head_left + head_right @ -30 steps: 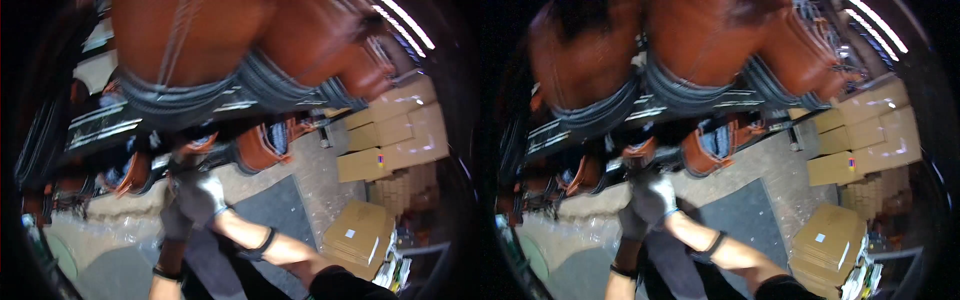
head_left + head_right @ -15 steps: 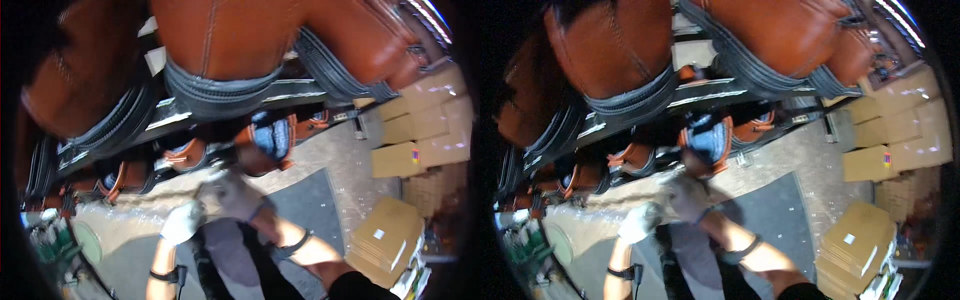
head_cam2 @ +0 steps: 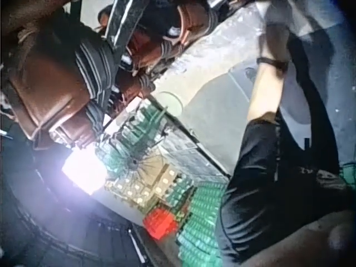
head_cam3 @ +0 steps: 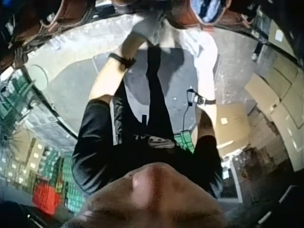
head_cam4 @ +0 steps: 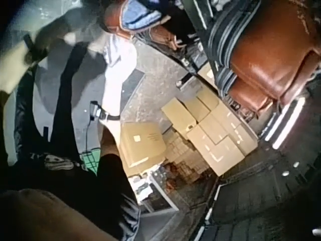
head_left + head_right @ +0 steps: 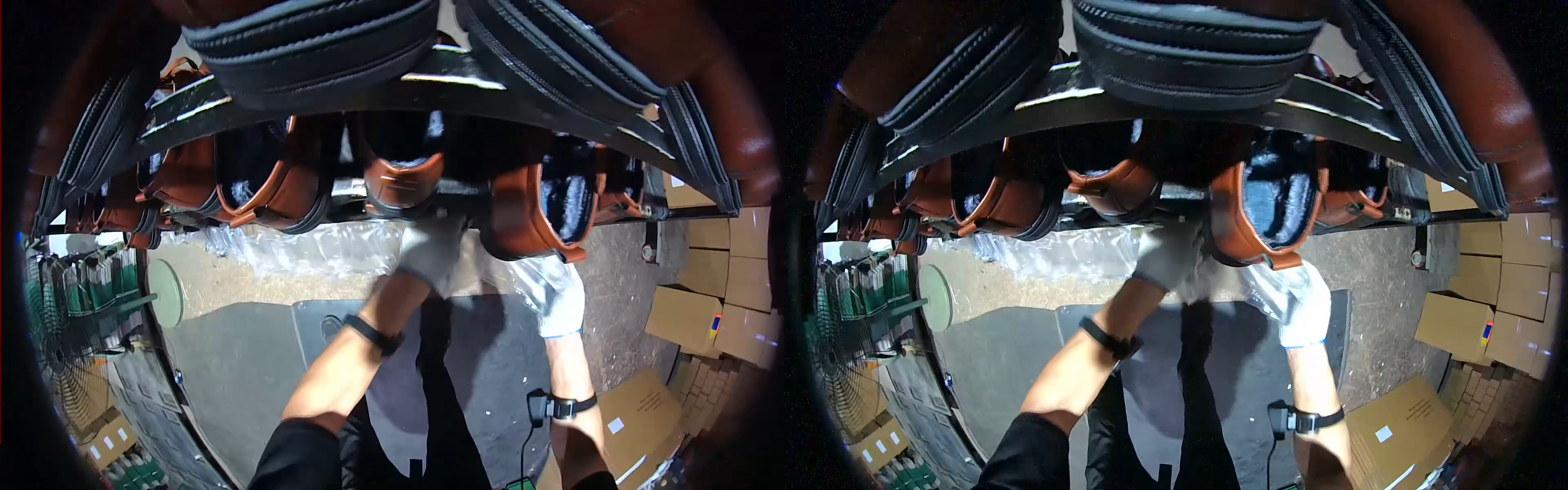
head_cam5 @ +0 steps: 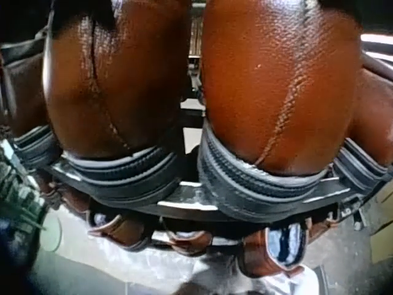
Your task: The worker is individually wrapping shoes in protective bags and then placing the shoes into branded boxes.
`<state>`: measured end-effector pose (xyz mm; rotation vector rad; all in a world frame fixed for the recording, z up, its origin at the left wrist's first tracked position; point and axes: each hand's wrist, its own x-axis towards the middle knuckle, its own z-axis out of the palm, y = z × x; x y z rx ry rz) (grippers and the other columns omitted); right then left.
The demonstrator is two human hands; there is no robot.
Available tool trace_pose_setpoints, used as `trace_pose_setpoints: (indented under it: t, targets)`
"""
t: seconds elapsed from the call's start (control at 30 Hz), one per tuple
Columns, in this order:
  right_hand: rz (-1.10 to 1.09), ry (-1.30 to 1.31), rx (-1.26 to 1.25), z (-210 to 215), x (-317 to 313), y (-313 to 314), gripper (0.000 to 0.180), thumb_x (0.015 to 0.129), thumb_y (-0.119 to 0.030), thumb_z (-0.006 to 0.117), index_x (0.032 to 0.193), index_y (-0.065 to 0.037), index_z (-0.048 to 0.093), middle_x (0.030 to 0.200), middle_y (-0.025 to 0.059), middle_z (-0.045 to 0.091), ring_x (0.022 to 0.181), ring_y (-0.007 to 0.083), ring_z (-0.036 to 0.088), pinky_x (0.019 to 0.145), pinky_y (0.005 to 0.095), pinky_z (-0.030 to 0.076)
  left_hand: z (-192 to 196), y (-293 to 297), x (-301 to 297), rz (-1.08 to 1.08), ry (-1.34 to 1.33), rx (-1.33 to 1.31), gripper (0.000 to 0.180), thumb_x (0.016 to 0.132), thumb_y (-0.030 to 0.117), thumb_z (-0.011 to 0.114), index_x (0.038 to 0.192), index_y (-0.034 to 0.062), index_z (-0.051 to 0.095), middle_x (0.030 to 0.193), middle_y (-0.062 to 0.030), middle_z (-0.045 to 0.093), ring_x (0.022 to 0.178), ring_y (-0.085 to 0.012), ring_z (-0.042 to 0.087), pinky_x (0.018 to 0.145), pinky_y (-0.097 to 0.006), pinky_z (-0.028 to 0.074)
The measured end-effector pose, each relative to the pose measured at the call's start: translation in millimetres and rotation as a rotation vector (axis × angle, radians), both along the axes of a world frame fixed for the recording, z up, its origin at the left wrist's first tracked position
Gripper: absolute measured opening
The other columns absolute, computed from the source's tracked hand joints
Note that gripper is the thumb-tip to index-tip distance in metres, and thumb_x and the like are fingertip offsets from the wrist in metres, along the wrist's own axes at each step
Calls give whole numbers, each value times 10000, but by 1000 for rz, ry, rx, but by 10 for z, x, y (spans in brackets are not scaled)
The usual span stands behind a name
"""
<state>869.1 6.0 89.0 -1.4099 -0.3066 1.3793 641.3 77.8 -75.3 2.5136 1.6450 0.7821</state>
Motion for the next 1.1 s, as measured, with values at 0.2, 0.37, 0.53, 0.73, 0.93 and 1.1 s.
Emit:
trace_pose_setpoints:
  t: [0.2,0.37,0.53,0.73,0.93,1.1]
  targets:
    - [427,-1119,390,-554,-729,680,253,992,-84,642,1220,-36,742,1050,150,753,1028,316,718,927,430,553,735,-676,149,-26,-243,-510,187,973,198,645,1139,126,691,879,-125,738,773,-376,751,648,-527,600]
    - [804,-2050,445,-542,-955,669,279,917,-106,667,1176,-65,761,1180,153,757,1065,365,717,960,461,575,704,-616,8,51,-245,-424,139,935,164,657,1033,97,729,816,-131,740,720,-339,762,634,-474,600]
    - [746,-1787,749,-1756,613,1149,263,1006,-141,553,1194,-53,714,1064,103,731,1012,291,704,883,374,575,698,-545,872,-179,-347,-489,126,931,196,702,906,89,764,861,-139,757,784,-351,767,673,-492,615]
    - [673,-1298,791,56,-926,306,691,880,-48,777,1524,18,537,1158,229,730,1040,438,713,943,516,571,719,-61,-192,188,-72,-269,298,983,233,723,1234,78,680,1046,-162,741,888,-327,745,762,-453,607]
    - [672,-1179,422,-45,-285,159,313,884,-96,771,1196,-102,743,1240,222,716,1184,443,671,1026,539,542,1204,-530,-288,-248,-527,-719,179,973,81,716,1128,44,633,999,-169,735,854,-329,736,727,-464,567]
    - [1114,-1273,334,75,730,-182,183,891,-103,761,1045,-11,799,1055,173,790,946,313,767,851,384,616,1141,-785,106,-76,-315,-628,128,971,145,717,896,60,658,826,-198,704,828,-412,726,718,-472,566]
